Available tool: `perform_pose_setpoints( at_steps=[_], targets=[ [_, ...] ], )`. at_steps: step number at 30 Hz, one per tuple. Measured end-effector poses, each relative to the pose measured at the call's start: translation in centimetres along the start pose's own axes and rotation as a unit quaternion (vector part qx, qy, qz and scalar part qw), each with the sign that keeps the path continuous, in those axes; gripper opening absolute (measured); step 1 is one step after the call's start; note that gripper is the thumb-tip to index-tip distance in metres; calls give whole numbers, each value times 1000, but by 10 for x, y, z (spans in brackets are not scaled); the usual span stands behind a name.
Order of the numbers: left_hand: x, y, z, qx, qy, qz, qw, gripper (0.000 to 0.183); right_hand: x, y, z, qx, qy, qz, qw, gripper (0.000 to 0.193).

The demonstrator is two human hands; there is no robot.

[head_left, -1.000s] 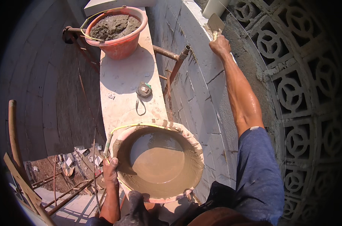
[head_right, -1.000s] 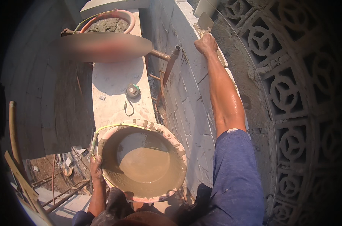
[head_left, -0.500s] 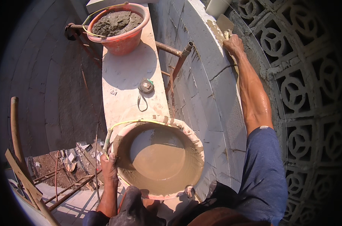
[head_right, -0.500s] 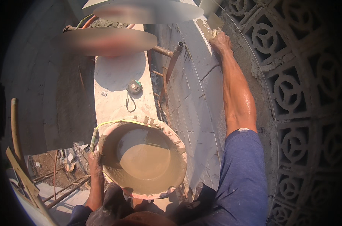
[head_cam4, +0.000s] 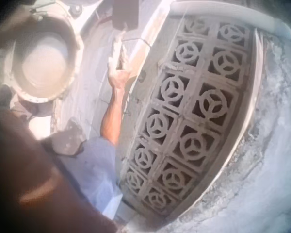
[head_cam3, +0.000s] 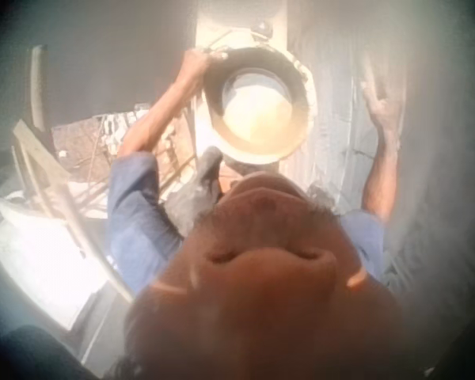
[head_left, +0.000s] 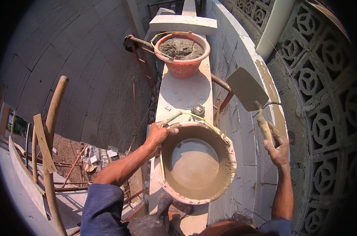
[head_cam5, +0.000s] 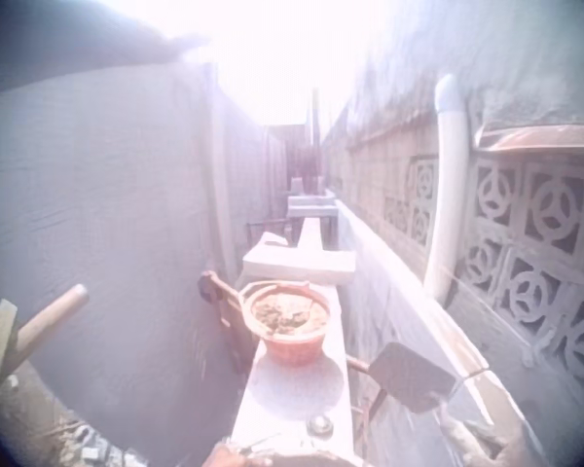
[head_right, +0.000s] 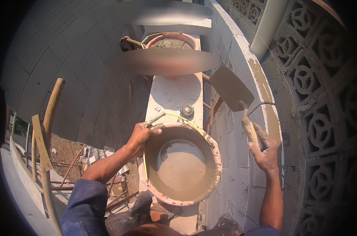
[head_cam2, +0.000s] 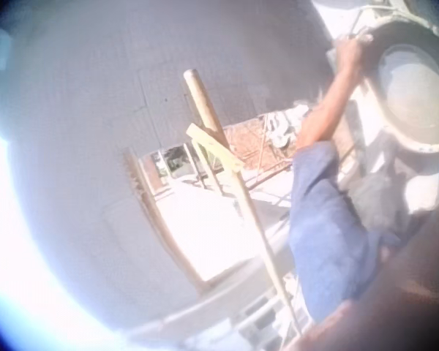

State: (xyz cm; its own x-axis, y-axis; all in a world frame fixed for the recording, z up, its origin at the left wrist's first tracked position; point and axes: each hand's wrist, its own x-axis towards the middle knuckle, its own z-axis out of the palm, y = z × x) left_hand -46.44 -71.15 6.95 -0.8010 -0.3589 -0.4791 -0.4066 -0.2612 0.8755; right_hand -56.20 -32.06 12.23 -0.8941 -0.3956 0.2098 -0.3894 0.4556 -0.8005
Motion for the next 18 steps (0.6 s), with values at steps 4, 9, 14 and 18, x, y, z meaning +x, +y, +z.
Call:
perform_pose_setpoints(
  at_steps=[4,9,14,18],
  targets=[
    [30,9,-6,26,11,31,999,24,-14,-31,-3,21,-25,-25,999,58],
    [37,10,-35,-7,105,88,991,27,-21,-75,14,-26,-90,-65,993,49],
    [21,-21,-37,-90,202,44,974,32,-34,-98,32,-203,-109,-141,963,48],
    [0,-31,-41,-126,218,94,963,39,-37,-129,50,-346,-204,-117,908,36]
  ],
)
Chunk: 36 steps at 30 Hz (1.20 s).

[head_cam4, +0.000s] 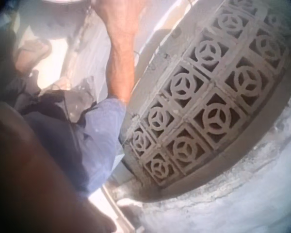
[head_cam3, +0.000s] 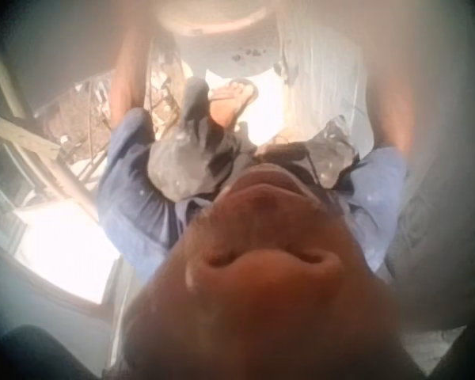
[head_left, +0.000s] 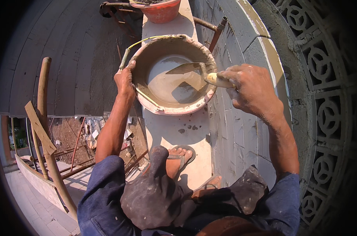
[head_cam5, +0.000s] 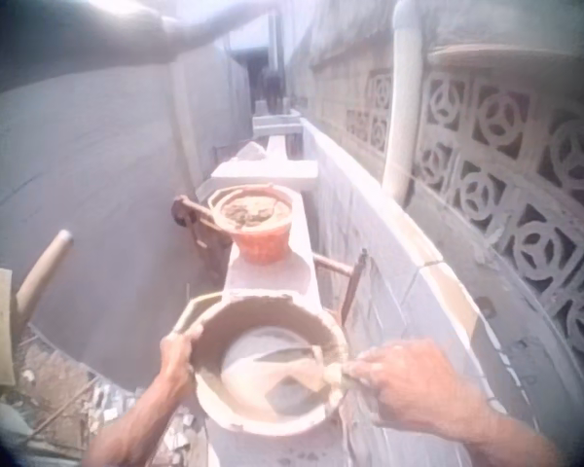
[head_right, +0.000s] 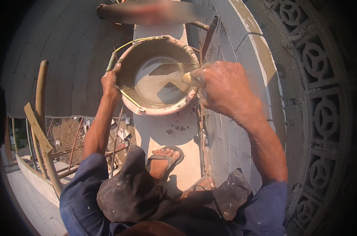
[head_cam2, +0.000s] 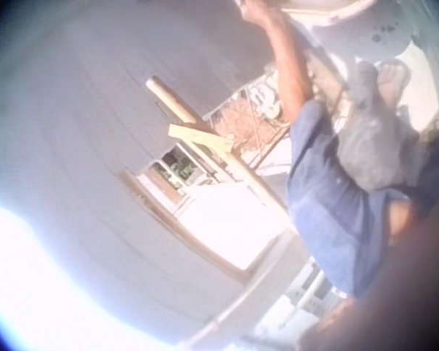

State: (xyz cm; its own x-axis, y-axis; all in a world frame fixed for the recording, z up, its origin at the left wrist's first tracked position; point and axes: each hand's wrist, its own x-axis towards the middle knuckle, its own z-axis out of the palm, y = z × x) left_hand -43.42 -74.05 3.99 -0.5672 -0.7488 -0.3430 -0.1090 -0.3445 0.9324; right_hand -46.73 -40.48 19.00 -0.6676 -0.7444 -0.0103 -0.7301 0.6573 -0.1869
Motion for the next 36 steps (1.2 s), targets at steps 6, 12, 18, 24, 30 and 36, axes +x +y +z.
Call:
perform_pose_setpoints(
  at_steps=[6,12,18,24,30,36],
  targets=[
    [27,-12,-24,72,-56,89,992,60,19,-27,73,-71,-9,-89,993,14],
    [-45,27,10,230,158,385,880,82,-56,-6,31,42,105,-40,993,52],
    [-165,75,64,61,-194,471,858,33,-144,4,-20,334,68,110,934,61],
    [-285,84,83,165,-420,262,853,16,-238,-44,-10,229,-174,468,836,61],
    [-354,71,82,339,-476,248,772,21,-267,-57,13,429,-115,606,660,61],
    [-352,77,73,468,-586,335,570,41,-279,-105,-41,374,-110,738,551,75]
  ],
)
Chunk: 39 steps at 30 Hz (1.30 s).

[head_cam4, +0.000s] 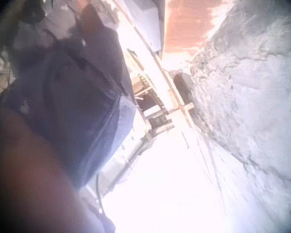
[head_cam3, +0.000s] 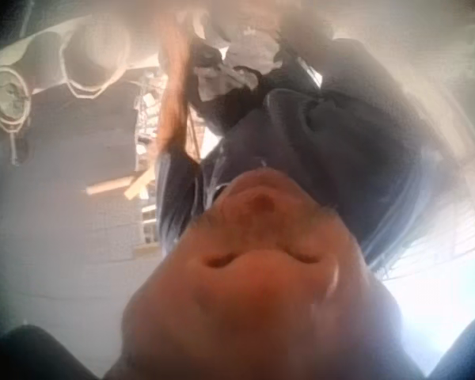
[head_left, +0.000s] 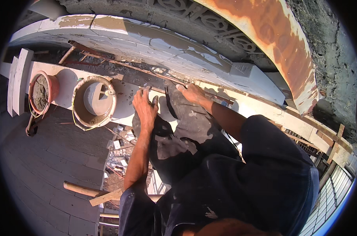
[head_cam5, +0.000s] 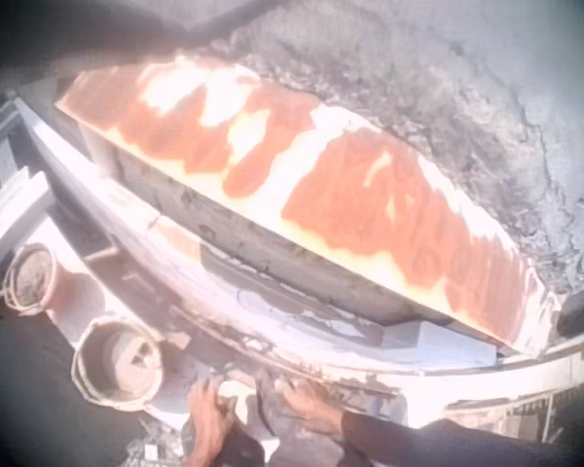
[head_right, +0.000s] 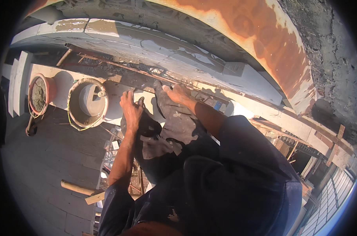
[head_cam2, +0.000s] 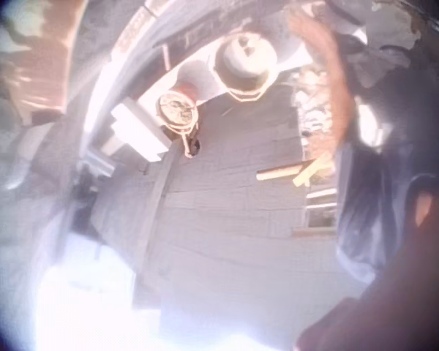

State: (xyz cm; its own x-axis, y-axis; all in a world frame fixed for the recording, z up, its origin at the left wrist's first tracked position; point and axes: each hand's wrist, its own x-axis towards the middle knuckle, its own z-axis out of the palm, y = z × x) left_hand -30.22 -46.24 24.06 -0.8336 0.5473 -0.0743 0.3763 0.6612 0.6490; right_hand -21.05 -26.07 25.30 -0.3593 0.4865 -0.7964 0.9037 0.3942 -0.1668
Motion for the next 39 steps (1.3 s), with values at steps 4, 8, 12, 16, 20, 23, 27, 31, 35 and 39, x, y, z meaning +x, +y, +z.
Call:
perform_pose_setpoints(
  at_steps=[4,8,12,16,20,23,27,31,35,39],
  targets=[
    [-11,-17,-9,68,-106,-24,992,48,-40,33,-15,91,-41,5,995,71],
    [-10,-42,-29,94,-303,1,948,53,-60,83,-23,153,-138,-46,977,75],
    [-25,-71,-46,21,-379,-26,925,65,-107,141,40,287,-108,-60,950,87],
    [-17,-38,-84,133,-489,-5,862,79,-180,151,72,543,-250,104,795,90],
    [-7,-3,-98,135,-627,-5,767,78,-241,155,167,754,-99,127,636,63],
    [-1,55,-95,-274,-580,-379,667,71,-278,156,243,584,-50,182,789,45],
    [-2,92,-70,-96,-632,-278,717,53,-330,139,224,475,27,462,748,54],
    [8,36,-67,92,-586,-77,801,52,-345,152,253,540,-58,491,681,47],
    [12,92,-84,322,-594,-57,735,66,-325,188,296,581,52,407,703,38],
    [-19,127,-78,415,-588,-24,694,78,-309,259,272,597,57,459,655,42]
  ],
)
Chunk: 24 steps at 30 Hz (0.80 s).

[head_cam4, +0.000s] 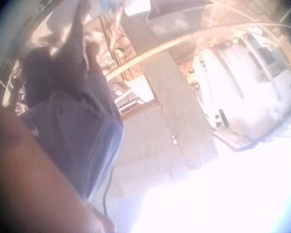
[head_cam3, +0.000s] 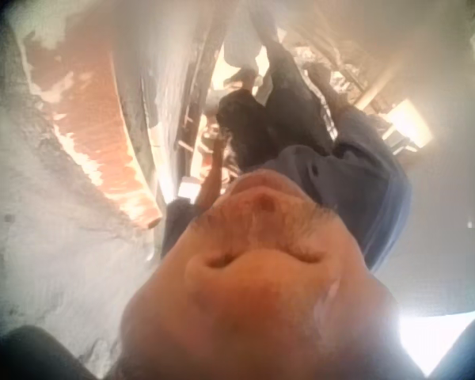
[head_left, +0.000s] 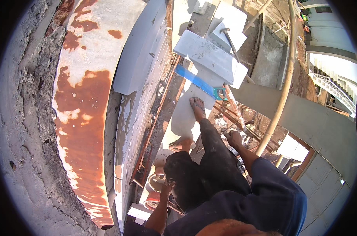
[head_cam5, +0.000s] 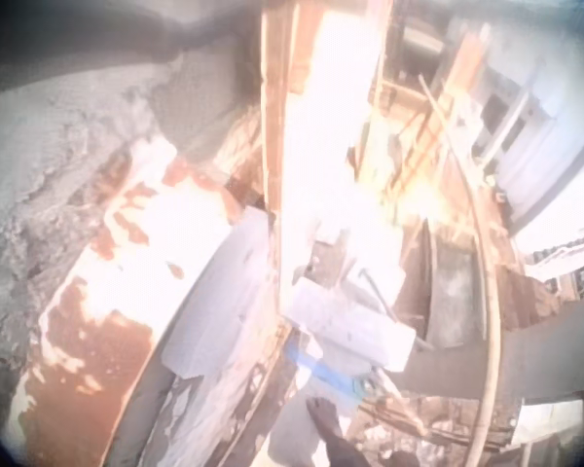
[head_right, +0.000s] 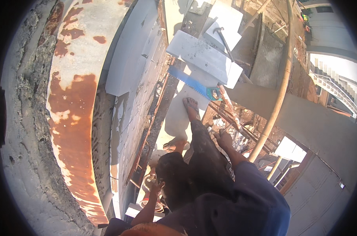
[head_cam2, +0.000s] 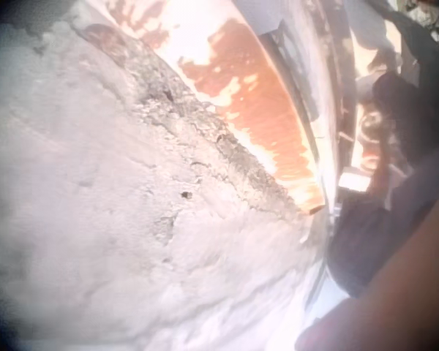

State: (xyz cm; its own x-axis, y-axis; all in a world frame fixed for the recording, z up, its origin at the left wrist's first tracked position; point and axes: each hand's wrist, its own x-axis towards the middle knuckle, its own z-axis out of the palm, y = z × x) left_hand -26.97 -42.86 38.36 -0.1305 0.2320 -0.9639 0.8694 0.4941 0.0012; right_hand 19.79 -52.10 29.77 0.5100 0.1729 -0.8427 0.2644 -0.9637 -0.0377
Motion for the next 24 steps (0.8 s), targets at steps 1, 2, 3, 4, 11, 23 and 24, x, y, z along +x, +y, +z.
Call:
perform_pose_setpoints(
  at_steps=[1,2,3,4,11,23,24],
  targets=[
    [11,5,-1,18,1,7,1000,83,8,-5,-11,6,20,22,1000,45],
    [29,10,-1,36,3,15,999,87,19,-10,-23,23,34,25,999,48],
    [41,18,-2,54,0,22,998,92,29,-3,-31,55,45,6,997,42],
    [34,61,-2,73,75,69,992,87,44,2,-42,80,54,-23,995,36],
    [118,317,-26,-164,35,207,964,70,130,39,-86,104,143,27,984,42],
    [329,560,2,-26,39,272,961,66,364,87,-88,478,208,120,845,44],
    [350,583,4,-32,36,267,962,73,392,107,-74,547,263,62,792,59]
  ],
)
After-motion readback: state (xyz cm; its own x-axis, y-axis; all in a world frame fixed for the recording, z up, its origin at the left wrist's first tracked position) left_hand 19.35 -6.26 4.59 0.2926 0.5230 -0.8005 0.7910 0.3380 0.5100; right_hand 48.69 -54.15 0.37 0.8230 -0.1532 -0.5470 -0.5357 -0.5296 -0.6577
